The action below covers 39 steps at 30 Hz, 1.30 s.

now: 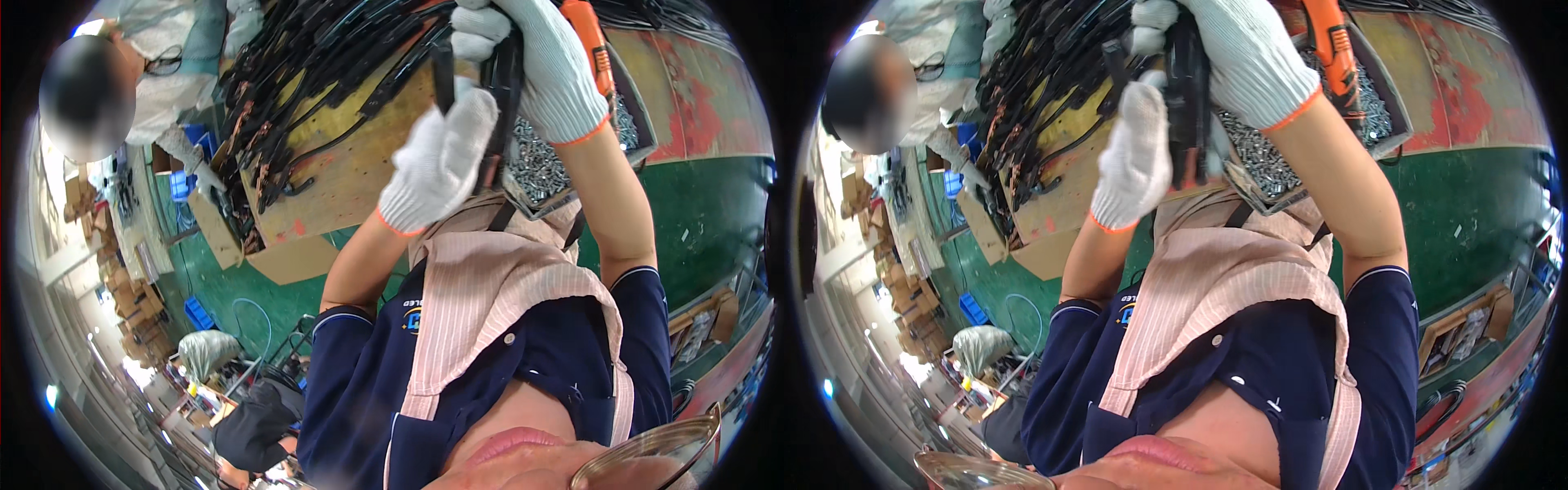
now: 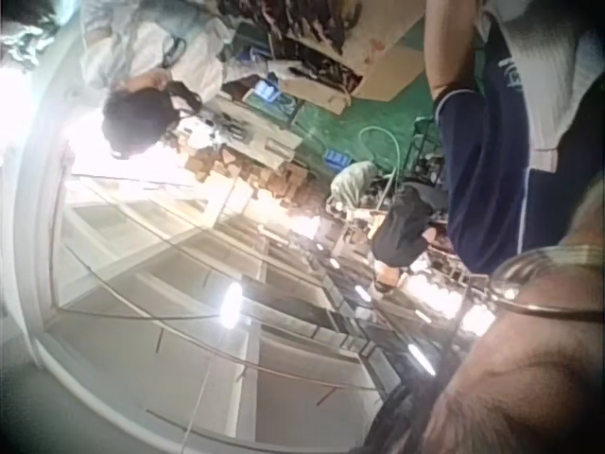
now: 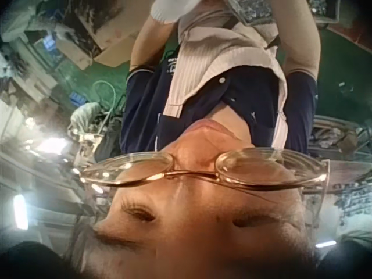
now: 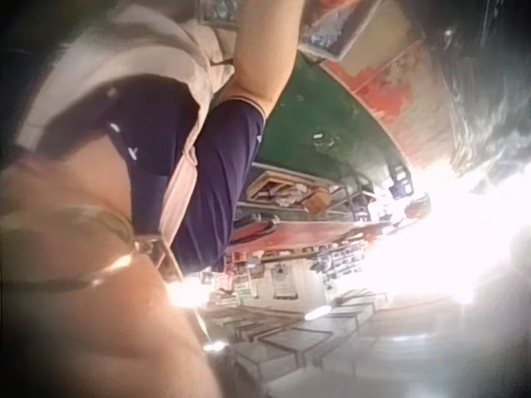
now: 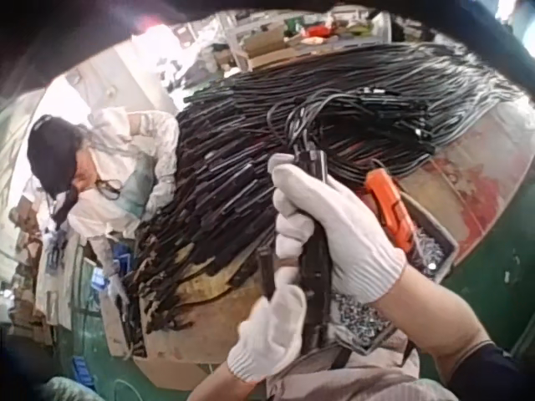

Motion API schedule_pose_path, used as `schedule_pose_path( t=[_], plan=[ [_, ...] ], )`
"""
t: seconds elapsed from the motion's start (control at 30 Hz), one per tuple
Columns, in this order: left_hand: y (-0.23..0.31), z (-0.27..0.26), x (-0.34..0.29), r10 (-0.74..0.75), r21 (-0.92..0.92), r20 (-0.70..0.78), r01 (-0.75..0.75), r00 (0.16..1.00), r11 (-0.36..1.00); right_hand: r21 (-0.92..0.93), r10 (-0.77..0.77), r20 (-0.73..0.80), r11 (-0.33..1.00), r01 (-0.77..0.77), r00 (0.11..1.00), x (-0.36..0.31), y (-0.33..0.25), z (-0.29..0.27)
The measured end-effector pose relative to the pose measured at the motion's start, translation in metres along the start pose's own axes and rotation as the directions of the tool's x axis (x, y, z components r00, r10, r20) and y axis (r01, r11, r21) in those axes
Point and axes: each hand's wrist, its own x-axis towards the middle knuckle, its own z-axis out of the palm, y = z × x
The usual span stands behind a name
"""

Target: Secure screws into the connector heads of cables using an electric screwdriver.

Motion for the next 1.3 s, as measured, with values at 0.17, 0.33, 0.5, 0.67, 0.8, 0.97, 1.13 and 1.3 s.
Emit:
schedule_pose_path(
  t=[0.17, 0.33, 0.5, 0.67, 0.8, 0.97, 1.13, 1.3],
  plan=[
    [0.013, 0.002, 0.023, 0.621, 0.435, -0.129, -0.519, 0.773, 0.736, 0.255, -0.094, -0.081, 0.96, 0.112, 0.992, 0.005, 0.005, -0.017],
    [0.029, 0.024, 0.014, 0.8, 0.737, 0.069, -0.571, 0.596, 0.361, 0.164, -0.105, -0.143, 0.978, 0.128, 0.984, 0.001, -0.006, -0.01],
    [0.014, 0.007, 0.036, 0.902, 0.611, 0.083, -0.737, 0.424, 0.29, -0.002, -0.122, -0.043, 0.993, 0.122, 0.992, 0.009, 0.017, -0.029],
    [0.005, 0.006, 0.028, 0.894, 0.594, 0.122, -0.753, 0.432, 0.283, -0.678, -0.519, 0.491, 0.277, 0.681, 0.7, 0.021, 0.023, -0.054],
    [-0.023, -0.004, 0.033, 0.835, 0.707, 0.145, -0.646, 0.531, 0.288, -0.084, -0.181, -0.143, 0.982, 0.17, 0.973, 0.01, -0.006, -0.005],
    [-0.022, 0.024, 0.029, 0.378, 0.218, -0.118, -0.348, 0.918, 0.912, -0.546, -0.287, -0.182, 0.825, 0.146, 0.94, 0.005, -0.014, -0.007],
    [-0.019, 0.004, 0.027, -0.096, -0.386, -0.106, 0.048, 0.99, 0.921, -0.96, -0.594, 0.275, -0.132, 0.246, 0.756, -0.03, -0.026, -0.064],
    [-0.041, -0.046, 0.036, -0.095, -0.8, 0.043, 0.092, 0.994, 0.593, -0.901, -0.611, -0.086, -0.29, -0.323, 0.787, -0.063, -0.019, -0.107]
  ],
)
